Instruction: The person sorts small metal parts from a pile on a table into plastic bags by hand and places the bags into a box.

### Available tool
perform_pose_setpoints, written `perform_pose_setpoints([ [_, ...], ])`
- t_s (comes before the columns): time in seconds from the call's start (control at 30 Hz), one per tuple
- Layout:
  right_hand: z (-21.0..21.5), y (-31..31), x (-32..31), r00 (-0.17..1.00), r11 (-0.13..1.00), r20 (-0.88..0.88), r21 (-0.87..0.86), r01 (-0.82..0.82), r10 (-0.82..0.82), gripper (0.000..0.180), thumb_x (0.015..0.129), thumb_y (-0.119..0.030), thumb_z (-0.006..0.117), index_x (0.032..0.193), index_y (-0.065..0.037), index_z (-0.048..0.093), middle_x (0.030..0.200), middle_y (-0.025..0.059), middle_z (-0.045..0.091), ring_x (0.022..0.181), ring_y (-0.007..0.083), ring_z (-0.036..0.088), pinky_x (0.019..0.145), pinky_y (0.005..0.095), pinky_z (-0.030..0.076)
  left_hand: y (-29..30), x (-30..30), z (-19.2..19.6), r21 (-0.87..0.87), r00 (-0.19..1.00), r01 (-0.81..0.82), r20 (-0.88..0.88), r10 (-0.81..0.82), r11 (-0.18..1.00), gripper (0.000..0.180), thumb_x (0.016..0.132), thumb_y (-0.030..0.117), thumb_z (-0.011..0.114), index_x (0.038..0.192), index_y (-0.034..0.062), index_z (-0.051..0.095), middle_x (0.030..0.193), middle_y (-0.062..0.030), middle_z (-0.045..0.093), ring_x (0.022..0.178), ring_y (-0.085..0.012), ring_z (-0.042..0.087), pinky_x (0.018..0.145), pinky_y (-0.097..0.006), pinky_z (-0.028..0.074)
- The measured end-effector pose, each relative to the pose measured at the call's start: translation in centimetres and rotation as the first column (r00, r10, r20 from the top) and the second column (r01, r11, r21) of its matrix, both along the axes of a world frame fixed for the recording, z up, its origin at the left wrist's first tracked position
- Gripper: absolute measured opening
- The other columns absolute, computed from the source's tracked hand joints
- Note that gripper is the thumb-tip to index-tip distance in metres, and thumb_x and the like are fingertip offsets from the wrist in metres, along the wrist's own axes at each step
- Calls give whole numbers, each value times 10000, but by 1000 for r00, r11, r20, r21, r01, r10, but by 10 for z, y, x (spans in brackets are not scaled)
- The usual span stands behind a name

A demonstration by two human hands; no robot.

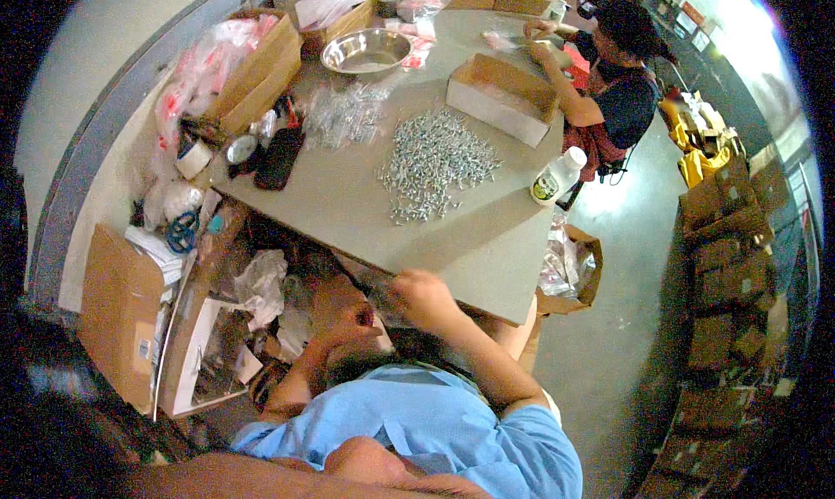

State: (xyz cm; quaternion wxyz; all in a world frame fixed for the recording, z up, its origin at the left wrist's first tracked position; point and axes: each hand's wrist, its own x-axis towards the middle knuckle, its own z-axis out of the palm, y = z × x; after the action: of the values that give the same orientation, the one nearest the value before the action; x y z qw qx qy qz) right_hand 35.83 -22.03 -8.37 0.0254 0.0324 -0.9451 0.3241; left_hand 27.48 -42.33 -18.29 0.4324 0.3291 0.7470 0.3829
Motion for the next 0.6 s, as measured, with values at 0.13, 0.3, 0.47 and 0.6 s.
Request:
perform_pose_setpoints([
  [0.13, 13, -35, -3, 912, 929, -183, 117, -351, 368, 218, 740, -228, 630, 939, -143, 660, 1158, 98, 490, 1101, 307, 434, 899, 429, 394, -24, -7, 22, 292, 984, 37, 154, -86, 956, 435, 721, 251, 758, 1038, 38, 551, 950, -49, 591, 852, -144, 558, 748, -304, 460],
  [0.3, 41, -44, -14, 854, 898, -288, 54, -437, 434, 190, 718, -198, 638, 889, -116, 633, 1126, 123, 488, 1078, 318, 444, 899, 433, 389, -19, 3, 77, 582, 955, -195, 297, 18, 790, 700, 740, 338, 753, 1258, 29, 399, 1167, -51, 490, 1066, -143, 464, 877, -298, 413],
  [0.47, 32, -23, -25, 899, 924, -324, -141, -355, 295, 190, 734, -185, 638, 892, -85, 606, 984, 139, 566, 908, 350, 554, 778, 423, 457, -5, -3, 91, 605, 949, -303, 121, 291, 737, 454, 801, 290, 686, 1120, 22, 505, 1049, -50, 554, 969, -148, 517, 862, -302, 423],
  [0.6, 37, -17, -24, 970, 945, -196, -265, -195, 145, 165, 768, -183, 627, 882, -67, 594, 888, 148, 582, 801, 370, 571, 698, 438, 474, 2, -3, 98, 616, 905, -293, -67, 420, 731, 186, 872, 170, 592, 949, 1, 576, 932, -48, 594, 865, -125, 547, 766, -262, 446],
])
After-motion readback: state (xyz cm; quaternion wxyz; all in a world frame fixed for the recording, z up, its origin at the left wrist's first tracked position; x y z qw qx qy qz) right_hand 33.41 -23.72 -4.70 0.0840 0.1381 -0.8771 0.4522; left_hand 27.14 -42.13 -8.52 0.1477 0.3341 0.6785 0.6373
